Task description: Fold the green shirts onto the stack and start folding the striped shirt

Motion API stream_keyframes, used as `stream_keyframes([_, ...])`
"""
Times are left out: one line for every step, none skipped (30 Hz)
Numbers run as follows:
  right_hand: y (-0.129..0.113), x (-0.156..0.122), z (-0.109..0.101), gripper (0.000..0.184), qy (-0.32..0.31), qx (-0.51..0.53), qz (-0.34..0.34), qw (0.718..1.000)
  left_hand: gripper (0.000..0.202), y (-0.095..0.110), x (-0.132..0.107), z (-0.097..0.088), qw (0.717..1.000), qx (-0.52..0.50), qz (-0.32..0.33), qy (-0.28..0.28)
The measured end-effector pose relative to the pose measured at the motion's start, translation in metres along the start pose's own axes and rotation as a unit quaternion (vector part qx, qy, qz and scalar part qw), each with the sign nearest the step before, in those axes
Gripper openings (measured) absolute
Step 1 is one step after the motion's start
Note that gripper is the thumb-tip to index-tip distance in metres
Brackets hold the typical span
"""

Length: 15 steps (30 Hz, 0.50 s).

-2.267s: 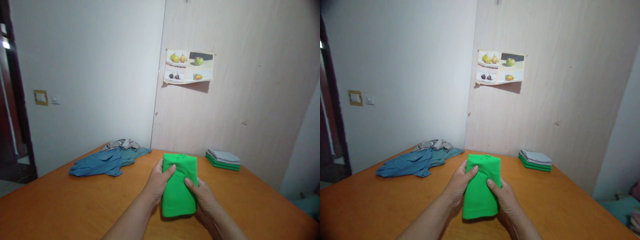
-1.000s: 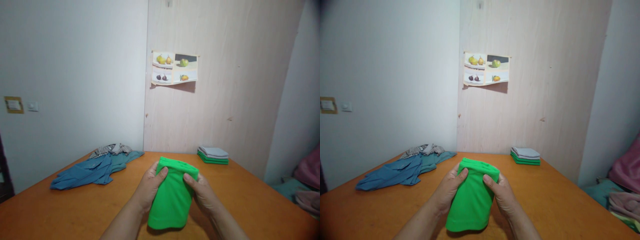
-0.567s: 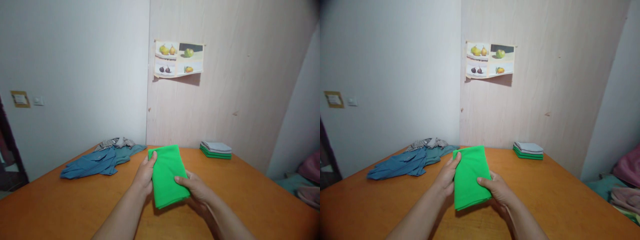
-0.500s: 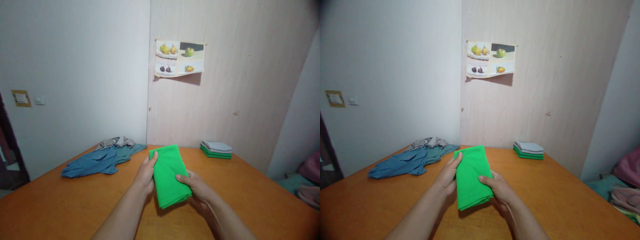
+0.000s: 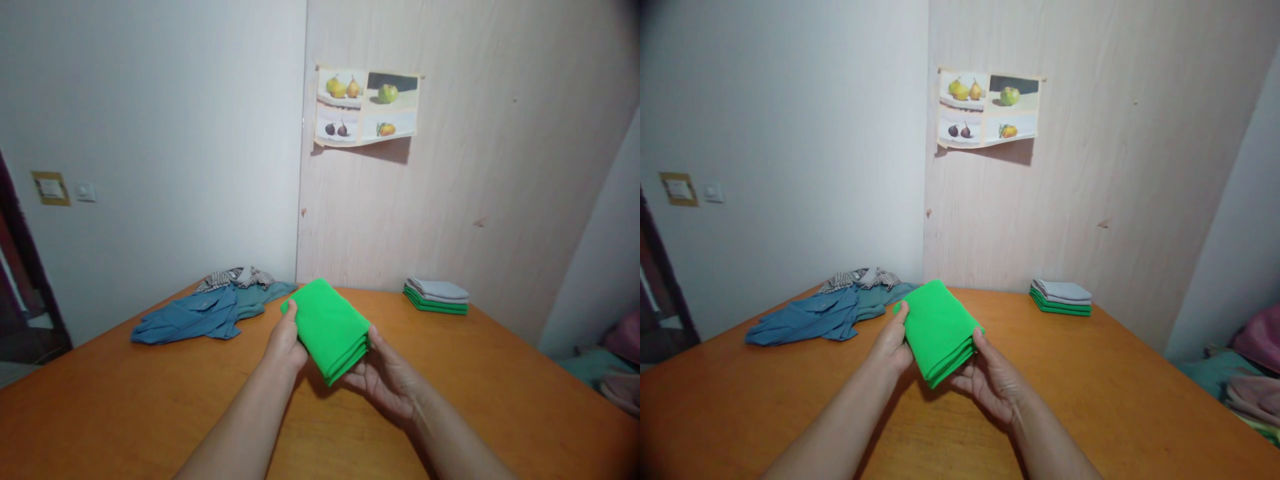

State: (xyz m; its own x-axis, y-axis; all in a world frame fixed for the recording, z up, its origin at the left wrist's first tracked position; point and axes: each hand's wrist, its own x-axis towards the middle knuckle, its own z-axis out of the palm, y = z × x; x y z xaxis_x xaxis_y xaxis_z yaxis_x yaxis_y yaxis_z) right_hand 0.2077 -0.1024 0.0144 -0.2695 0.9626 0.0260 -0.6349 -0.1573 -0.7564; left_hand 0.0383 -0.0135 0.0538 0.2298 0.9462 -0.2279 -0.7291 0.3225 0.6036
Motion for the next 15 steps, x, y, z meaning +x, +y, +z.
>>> stream_keyframes([0.003,0.0,0.001,0.06,-0.006,-0.007,0.006,1.0,0.044,0.0,-0.001,0.001,1.0,-0.005,0.008,0.019])
stream_keyframes([0.006,0.0,0.003,0.059,-0.006,-0.015,0.011,1.0,0.042,-0.001,-0.001,0.003,0.999,-0.009,0.016,0.034])
stream_keyframes([0.009,0.0,0.003,0.057,-0.001,-0.022,0.011,1.0,0.041,-0.002,-0.002,0.004,0.999,-0.011,0.022,0.045])
stream_keyframes([0.012,0.001,0.003,0.054,0.009,-0.03,0.008,0.999,0.04,-0.002,-0.002,0.005,0.998,-0.012,0.027,0.051])
stream_keyframes([0.013,0.003,0.002,0.051,0.022,-0.037,0.001,0.999,0.04,-0.003,-0.002,0.006,0.998,-0.013,0.027,0.05])
stream_keyframes([0.014,0.004,0.001,0.049,0.041,-0.043,-0.009,0.998,0.039,-0.004,-0.002,0.006,0.999,-0.013,0.023,0.044])
stream_keyframes([0.014,0.007,-0.001,0.046,0.063,-0.047,-0.021,0.997,0.037,-0.005,-0.002,0.006,0.999,-0.015,0.018,0.033])
stream_keyframes([0.013,0.009,-0.004,0.044,0.088,-0.048,-0.033,0.994,0.036,-0.006,-0.002,0.005,0.999,-0.017,0.017,0.022])
stream_keyframes([0.011,0.011,-0.007,0.042,0.111,-0.045,-0.042,0.992,0.033,-0.006,-0.001,0.004,1.0,-0.018,0.019,0.013])
stream_keyframes([0.009,0.012,-0.01,0.041,0.132,-0.038,-0.051,0.989,0.03,-0.007,0.0,0.003,1.0,-0.018,0.022,0.006])
stream_keyframes([0.006,0.014,-0.013,0.039,0.148,-0.027,-0.059,0.987,0.028,-0.008,0.0,0.002,1.0,-0.017,0.024,0.001])
stream_keyframes([0.003,0.014,-0.017,0.037,0.159,-0.014,-0.066,0.985,0.025,-0.009,0.001,0.001,1.0,-0.013,0.023,-0.001])
stream_keyframes([-0.001,0.015,-0.02,0.035,0.168,-0.002,-0.073,0.983,0.023,-0.009,0.002,0.0,1.0,-0.007,0.017,-0.001])
stream_keyframes([-0.004,0.015,-0.022,0.032,0.18,0.007,-0.08,0.98,0.022,-0.01,0.002,-0.001,1.0,0.001,0.007,-0.001])
stream_keyframes([-0.008,0.014,-0.025,0.029,0.197,0.013,-0.086,0.977,0.022,-0.011,0.002,-0.001,1.0,0.009,-0.006,-0.002])
